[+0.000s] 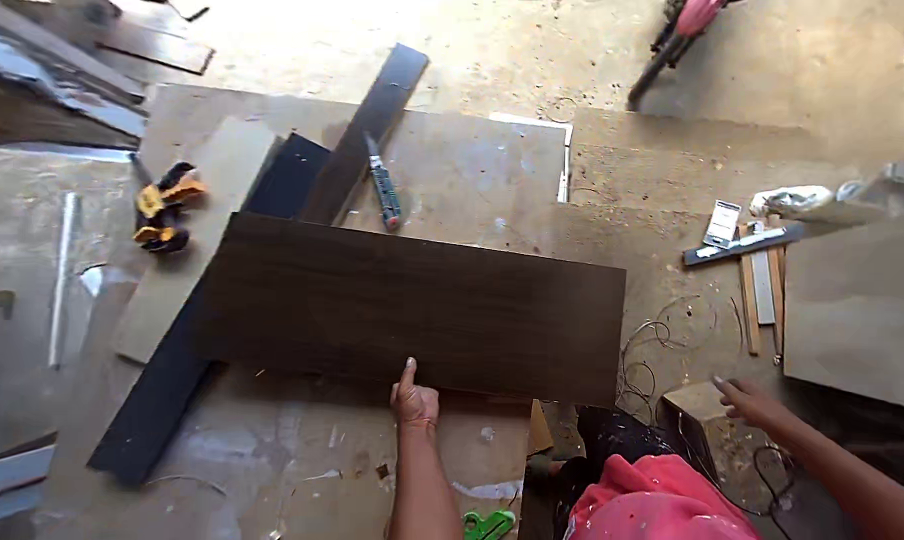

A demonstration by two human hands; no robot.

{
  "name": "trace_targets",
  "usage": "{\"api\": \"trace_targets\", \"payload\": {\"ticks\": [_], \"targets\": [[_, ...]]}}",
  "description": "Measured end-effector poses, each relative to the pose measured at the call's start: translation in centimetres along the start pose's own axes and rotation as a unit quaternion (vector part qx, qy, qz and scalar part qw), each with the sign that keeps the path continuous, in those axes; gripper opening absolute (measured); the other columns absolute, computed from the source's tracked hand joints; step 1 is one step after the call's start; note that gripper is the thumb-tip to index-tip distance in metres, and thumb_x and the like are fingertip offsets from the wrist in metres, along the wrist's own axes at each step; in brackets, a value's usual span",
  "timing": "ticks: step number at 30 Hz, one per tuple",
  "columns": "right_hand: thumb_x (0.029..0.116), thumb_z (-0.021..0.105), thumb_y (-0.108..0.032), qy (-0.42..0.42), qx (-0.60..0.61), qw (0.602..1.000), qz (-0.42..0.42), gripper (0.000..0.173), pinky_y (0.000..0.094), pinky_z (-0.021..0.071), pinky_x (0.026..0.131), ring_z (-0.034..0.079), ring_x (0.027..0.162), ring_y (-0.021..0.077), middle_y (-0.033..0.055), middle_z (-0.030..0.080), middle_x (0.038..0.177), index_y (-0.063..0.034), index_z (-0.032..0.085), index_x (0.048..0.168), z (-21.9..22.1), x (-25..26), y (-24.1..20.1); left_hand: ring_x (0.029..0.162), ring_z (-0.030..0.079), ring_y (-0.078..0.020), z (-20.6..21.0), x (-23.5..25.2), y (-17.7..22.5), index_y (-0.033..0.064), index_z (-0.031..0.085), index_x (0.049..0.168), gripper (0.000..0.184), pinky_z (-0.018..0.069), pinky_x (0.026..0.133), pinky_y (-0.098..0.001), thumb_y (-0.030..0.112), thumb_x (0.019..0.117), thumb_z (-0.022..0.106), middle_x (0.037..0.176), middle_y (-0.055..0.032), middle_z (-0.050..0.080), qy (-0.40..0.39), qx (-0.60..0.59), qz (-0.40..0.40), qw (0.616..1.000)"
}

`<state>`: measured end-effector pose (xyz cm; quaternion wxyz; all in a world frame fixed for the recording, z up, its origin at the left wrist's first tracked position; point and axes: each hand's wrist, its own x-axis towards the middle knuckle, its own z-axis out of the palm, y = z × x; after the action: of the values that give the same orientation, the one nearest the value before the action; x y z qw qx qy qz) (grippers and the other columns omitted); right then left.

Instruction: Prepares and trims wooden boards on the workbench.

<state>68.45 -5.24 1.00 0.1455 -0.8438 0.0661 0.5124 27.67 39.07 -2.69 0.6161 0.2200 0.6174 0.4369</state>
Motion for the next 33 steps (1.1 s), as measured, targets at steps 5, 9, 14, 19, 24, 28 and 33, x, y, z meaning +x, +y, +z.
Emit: {"api": "trace_targets", "payload": {"ticks": [5,9,14,19,24,28,33], "targets": [[0.1057,0.046,-0.054,-0.028,-0.035,0.998,-0.053,0.061,0.0577,0.0542,0.091,0.068,0.107,0.0390,0.0246,0.065,0.126,-0.0020,0.054,0.138,2.7,0.6,-0.5,0.137,0.052,-0.0292,0.3,-0.5,3.3,0.0075,0.046,0.148,0.059,0.0477,0.108,-0.0508,0.034,0.0992,0.067,0.152,-0.0156,0.049,0.098,0.121,-0.099,0.983],[0.1053,0.054,-0.037,0.041,-0.082,0.984,-0.153,0.047,0.0557,0.0535,0.097,0.068,0.110,0.0347,0.0221,0.066,0.125,0.0001,0.057,0.134,4.2,-1.7,-1.3,0.138,0.048,-0.0371,2.1,-5.8,7.3,0.0050,0.025,0.159,0.081,0.0483,0.106,-0.0531,0.027,0.0966,0.072,0.158,-0.0243,0.038,0.071,0.231,0.005,0.970],[0.1076,0.048,-0.030,0.075,-0.155,0.940,-0.296,0.041,0.0640,0.0490,0.097,0.066,0.107,0.0427,0.0278,0.068,0.111,0.0052,0.066,0.117,6.9,-5.5,-0.7,0.131,0.058,-0.0203,-2.2,-19.1,2.4,0.0019,0.040,0.153,0.069,0.0524,0.107,-0.0387,0.015,0.0941,0.073,0.150,-0.0156,0.052,-0.248,0.356,0.160,0.887],[0.1076,0.046,-0.040,0.095,-0.119,0.930,-0.335,0.052,0.0638,0.0503,0.089,0.069,0.093,0.0397,0.0251,0.071,0.095,0.0065,0.068,0.101,13.5,-10.5,5.3,0.117,0.067,-0.0211,-16.6,-28.6,-8.2,0.0025,0.060,0.137,0.050,0.0552,0.104,-0.0413,0.024,0.0938,0.074,0.130,-0.0136,0.067,-0.443,0.459,-0.052,0.768],[0.1012,0.062,-0.028,-0.034,-0.231,0.903,-0.359,0.042,0.0567,0.0550,0.096,0.067,0.108,0.0365,0.0238,0.064,0.123,0.0020,0.059,0.130,20.8,-14.8,9.2,0.111,0.067,-0.0327,-27.6,-28.3,-8.5,-0.0028,0.059,0.130,0.065,0.0549,0.099,-0.0519,0.049,0.0921,0.072,0.121,-0.0216,0.066,-0.097,0.543,-0.079,0.830],[0.0945,0.070,-0.030,-0.097,-0.349,0.791,-0.493,0.040,0.0588,0.0494,0.105,0.059,0.126,0.0367,0.0186,0.061,0.135,-0.0072,0.065,0.128,29.2,-17.8,7.2,0.122,0.061,-0.0363,-27.3,-21.5,-8.0,-0.0008,0.044,0.148,0.089,0.0515,0.102,-0.0560,0.056,0.0873,0.075,0.133,-0.0225,0.061,0.061,0.542,-0.022,0.838],[0.0890,0.071,-0.013,-0.131,-0.392,0.706,-0.575,0.060,0.0626,0.0396,0.112,0.042,0.144,0.0374,0.0144,0.046,0.157,-0.0169,0.054,0.146,38.1,-19.4,3.7,0.110,0.067,-0.0354,-25.8,-18.1,-9.0,-0.0038,0.053,0.136,0.073,0.0545,0.096,-0.0552,0.035,0.0835,0.086,0.118,-0.0239,0.068,0.040,0.514,0.004,0.857]]}}
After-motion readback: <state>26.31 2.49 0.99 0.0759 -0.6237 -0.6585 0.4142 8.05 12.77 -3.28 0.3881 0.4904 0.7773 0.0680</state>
